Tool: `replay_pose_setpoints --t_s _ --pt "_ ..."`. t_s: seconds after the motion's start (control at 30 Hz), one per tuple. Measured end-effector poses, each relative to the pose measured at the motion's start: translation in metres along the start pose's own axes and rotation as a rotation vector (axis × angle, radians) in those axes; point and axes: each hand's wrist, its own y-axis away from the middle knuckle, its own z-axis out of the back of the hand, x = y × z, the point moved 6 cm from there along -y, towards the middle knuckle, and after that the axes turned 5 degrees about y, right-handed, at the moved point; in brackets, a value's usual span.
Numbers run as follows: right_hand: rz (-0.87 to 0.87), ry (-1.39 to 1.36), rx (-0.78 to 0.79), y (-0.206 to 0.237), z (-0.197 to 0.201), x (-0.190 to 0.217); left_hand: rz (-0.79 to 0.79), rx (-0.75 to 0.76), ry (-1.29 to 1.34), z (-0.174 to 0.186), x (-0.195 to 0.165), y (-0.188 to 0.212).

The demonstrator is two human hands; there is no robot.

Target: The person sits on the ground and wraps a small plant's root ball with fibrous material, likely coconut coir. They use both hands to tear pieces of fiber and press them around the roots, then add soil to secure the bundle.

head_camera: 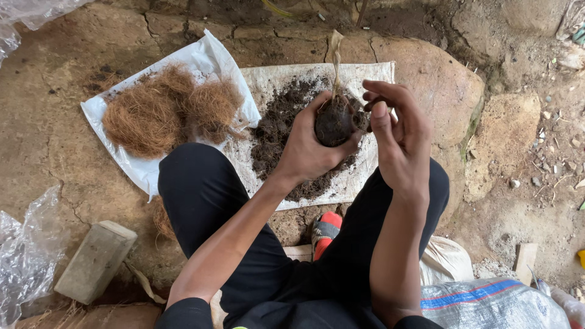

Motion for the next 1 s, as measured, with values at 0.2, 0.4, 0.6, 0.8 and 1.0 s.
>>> replay_pose_setpoints --t_s 0.2,0.4,0.6,0.8,1.0 --pt "-0.132 0.064 0.034 -0.005 -0.003 -0.005 0.206 0.084 0.299 -0.018 0.020 0.001" --pt "-0.152 0.047 0.062 -0.007 -0.002 -0.006 0.128 0.072 -0.002 -0.021 0.018 0.001" --pt "-0.216 0.112 0.104 -0.004 0.004 -0.018 0.105 0.086 -0.125 -0.024 0.006 0.000" --pt "-0.178 0.120 0.079 -0.004 0.014 -0.024 0.217 0.222 0.058 -0.030 0.011 0.006" --pt "-0.209 0.067 0.037 -0.002 0.014 -0.028 0.332 0.277 0.455 -0.035 0.028 0.007"
